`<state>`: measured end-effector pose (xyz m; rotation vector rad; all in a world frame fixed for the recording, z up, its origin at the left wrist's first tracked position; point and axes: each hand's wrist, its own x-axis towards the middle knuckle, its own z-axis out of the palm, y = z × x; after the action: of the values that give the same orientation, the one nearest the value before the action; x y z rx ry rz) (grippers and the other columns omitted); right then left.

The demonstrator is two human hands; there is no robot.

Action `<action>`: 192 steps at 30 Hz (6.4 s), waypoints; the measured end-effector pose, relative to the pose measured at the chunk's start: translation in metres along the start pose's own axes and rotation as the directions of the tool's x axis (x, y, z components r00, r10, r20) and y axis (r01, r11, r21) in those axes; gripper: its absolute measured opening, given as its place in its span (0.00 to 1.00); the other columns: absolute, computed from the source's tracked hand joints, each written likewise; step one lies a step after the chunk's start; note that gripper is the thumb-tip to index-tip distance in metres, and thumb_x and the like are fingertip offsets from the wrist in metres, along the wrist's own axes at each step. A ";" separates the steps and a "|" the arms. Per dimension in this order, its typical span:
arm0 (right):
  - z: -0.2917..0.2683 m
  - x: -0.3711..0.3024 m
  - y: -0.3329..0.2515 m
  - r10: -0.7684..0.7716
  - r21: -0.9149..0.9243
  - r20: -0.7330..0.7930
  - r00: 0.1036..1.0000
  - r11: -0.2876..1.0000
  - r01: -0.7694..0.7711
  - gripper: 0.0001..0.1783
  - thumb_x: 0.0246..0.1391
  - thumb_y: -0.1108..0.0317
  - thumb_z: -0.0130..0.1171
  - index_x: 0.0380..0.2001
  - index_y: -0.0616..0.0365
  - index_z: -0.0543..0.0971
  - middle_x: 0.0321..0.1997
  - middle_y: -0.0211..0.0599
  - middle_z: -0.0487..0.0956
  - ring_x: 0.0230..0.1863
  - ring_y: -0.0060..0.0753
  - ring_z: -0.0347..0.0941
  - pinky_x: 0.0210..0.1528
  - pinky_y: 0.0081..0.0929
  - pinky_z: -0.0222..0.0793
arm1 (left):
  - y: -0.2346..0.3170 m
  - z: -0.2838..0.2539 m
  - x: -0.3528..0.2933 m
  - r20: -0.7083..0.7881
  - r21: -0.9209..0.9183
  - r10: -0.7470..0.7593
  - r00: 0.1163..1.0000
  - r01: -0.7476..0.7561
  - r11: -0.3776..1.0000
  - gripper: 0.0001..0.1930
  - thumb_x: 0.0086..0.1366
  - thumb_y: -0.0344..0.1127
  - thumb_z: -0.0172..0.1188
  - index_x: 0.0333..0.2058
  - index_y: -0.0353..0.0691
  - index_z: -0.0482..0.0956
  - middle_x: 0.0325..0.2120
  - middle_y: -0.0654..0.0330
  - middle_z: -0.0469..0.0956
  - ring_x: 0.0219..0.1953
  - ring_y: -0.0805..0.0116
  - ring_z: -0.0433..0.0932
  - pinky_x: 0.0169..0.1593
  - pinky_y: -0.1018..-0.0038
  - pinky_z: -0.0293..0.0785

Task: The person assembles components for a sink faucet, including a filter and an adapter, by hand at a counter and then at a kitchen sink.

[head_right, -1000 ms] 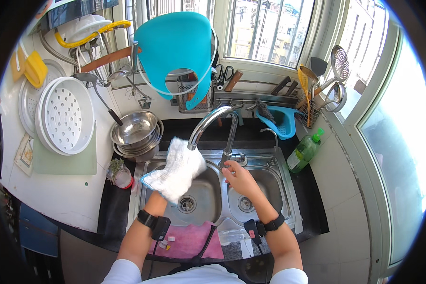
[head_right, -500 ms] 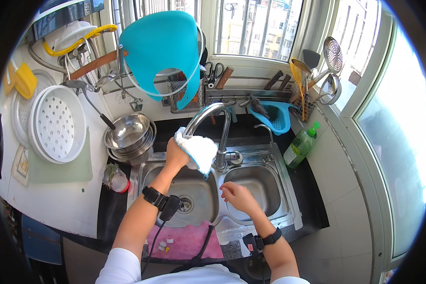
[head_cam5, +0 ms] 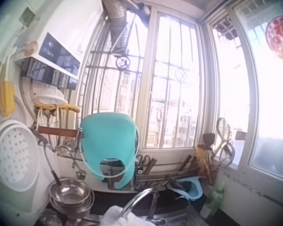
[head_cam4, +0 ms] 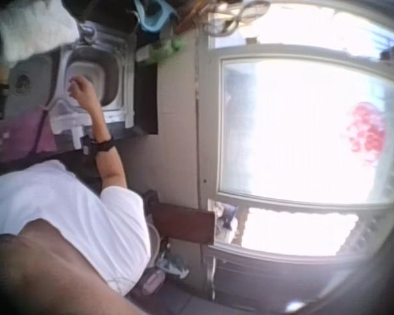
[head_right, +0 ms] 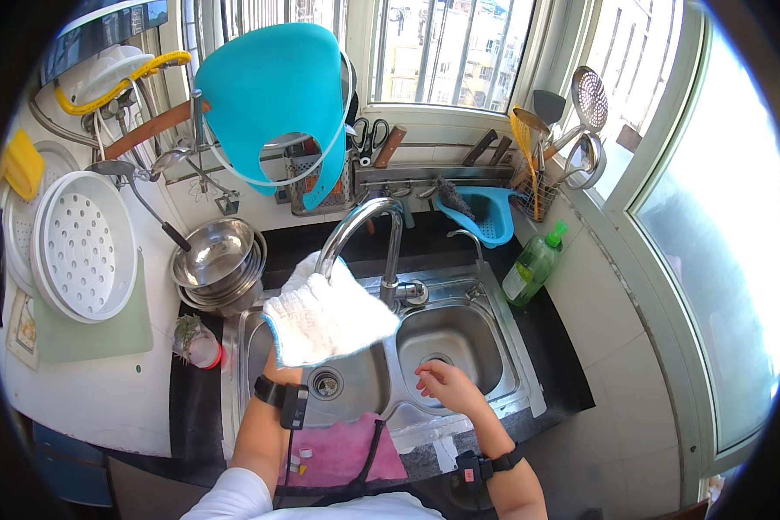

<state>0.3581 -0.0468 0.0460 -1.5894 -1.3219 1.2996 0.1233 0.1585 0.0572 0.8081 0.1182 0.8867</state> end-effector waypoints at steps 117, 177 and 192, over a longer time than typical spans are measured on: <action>0.126 -0.038 0.056 0.066 -0.113 0.013 0.998 0.992 -0.064 0.15 0.53 0.60 0.54 0.29 0.65 0.74 0.18 0.42 0.74 0.21 0.32 0.71 0.26 0.30 0.66 | -0.072 0.042 -0.190 -0.293 0.560 -0.272 0.917 0.395 0.728 0.18 0.67 0.37 0.50 0.53 0.36 0.69 0.47 0.57 0.74 0.48 0.69 0.73 0.52 0.73 0.68; 0.120 0.087 -0.024 -0.762 -0.526 0.184 0.621 0.457 0.717 0.12 0.45 0.68 0.61 0.26 0.58 0.68 0.29 0.43 0.73 0.35 0.49 0.70 0.35 0.41 0.65 | 0.035 0.031 -0.086 -0.236 0.356 -0.115 0.965 0.196 0.914 0.17 0.68 0.43 0.48 0.45 0.34 0.71 0.29 0.63 0.72 0.33 0.71 0.74 0.39 0.74 0.74; 0.150 0.093 -0.008 -0.227 0.314 0.225 0.948 0.937 0.150 0.24 0.61 0.46 0.46 0.28 0.59 0.69 0.21 0.30 0.73 0.24 0.19 0.70 0.28 0.22 0.63 | 0.002 0.035 -0.074 -0.140 0.872 0.357 0.923 -0.056 0.486 0.14 0.61 0.31 0.59 0.45 0.34 0.71 0.31 0.63 0.76 0.36 0.75 0.77 0.43 0.78 0.72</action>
<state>0.2105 0.0314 -0.0107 -1.0884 -1.3257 1.5363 0.0883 0.0849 0.0664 1.6560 0.8204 1.1976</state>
